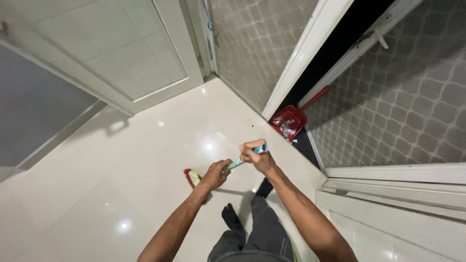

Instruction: The person sweeps small pieces of debris on a tiled floor using a broom and a dustpan. They gather the debris into a pile and sweep it into the dustpan.

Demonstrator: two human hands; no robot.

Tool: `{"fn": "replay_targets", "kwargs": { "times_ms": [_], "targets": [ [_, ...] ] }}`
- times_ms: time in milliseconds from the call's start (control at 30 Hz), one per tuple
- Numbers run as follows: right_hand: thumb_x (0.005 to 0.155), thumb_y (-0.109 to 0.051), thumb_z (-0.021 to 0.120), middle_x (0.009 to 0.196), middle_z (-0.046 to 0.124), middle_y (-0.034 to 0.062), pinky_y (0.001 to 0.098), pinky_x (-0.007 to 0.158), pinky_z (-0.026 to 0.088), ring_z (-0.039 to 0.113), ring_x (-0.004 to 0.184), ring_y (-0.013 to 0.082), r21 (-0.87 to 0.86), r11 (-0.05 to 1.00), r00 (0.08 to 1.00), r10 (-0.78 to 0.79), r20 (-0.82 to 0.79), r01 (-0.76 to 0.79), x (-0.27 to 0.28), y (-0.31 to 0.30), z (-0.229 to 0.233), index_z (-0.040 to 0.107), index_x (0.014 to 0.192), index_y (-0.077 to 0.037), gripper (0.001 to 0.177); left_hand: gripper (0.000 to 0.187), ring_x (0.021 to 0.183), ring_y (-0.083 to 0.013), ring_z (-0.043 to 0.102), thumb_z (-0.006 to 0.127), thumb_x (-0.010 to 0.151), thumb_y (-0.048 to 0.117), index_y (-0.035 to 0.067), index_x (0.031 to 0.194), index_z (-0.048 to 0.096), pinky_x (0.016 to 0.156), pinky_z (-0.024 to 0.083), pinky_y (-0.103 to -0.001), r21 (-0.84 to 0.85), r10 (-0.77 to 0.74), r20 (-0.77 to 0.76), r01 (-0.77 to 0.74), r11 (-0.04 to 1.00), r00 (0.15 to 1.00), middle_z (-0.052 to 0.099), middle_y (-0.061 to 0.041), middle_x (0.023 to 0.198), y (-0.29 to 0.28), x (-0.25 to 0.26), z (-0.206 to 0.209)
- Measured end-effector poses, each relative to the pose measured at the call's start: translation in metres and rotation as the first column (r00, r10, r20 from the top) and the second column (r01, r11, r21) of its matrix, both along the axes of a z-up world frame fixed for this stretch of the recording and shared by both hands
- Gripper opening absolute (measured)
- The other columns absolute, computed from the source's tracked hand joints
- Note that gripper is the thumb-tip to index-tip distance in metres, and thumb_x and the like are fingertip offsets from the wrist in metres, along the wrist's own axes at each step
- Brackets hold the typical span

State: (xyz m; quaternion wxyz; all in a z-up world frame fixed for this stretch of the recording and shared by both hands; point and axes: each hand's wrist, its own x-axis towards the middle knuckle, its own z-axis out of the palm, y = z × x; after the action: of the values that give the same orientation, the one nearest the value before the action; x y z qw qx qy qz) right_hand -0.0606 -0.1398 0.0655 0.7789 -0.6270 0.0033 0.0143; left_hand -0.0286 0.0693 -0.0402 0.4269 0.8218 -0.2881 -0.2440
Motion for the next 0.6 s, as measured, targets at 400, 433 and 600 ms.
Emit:
{"fn": "replay_targets", "kwargs": {
  "times_ms": [400,433,600],
  "targets": [
    [0.091,-0.003,0.057,0.050,0.049,0.0010,0.0303,0.045,0.033,0.042,0.046,0.0085,-0.373,0.923,0.993,-0.065,0.097,0.097,-0.011,-0.066,0.061,0.050,0.054,0.002,0.037,0.028,0.096,-0.0377,0.067,0.069,0.089,0.007,0.005,0.117,0.065,0.082,0.053,-0.045,-0.202,-0.119,0.012,0.119,0.972,0.993,0.068,-0.017,0.108,-0.099,0.007,0.020],
    [0.089,-0.004,0.057,0.049,0.053,0.0009,0.0300,0.044,0.035,0.045,0.044,0.0083,-0.456,0.881,0.986,-0.066,0.152,0.129,-0.010,-0.080,0.067,0.053,0.055,0.002,0.036,0.029,0.098,-0.0375,0.067,0.070,0.088,0.007,0.004,0.117,0.065,0.083,0.054,-0.044,-0.251,-0.124,0.035,0.129,0.959,0.992,0.067,-0.017,0.112,-0.117,0.009,0.021],
    [0.088,-0.004,0.062,0.048,0.048,0.0057,0.0311,0.045,0.031,0.041,0.045,0.0096,-0.543,0.816,0.975,-0.109,0.193,0.198,-0.012,-0.154,0.086,0.054,0.057,0.004,0.033,0.028,0.102,-0.0354,0.068,0.069,0.090,0.004,0.002,0.118,0.066,0.086,0.056,-0.042,-0.346,-0.183,0.006,0.174,0.922,0.983,0.064,-0.018,0.118,-0.212,0.020,0.025]
  ]
}}
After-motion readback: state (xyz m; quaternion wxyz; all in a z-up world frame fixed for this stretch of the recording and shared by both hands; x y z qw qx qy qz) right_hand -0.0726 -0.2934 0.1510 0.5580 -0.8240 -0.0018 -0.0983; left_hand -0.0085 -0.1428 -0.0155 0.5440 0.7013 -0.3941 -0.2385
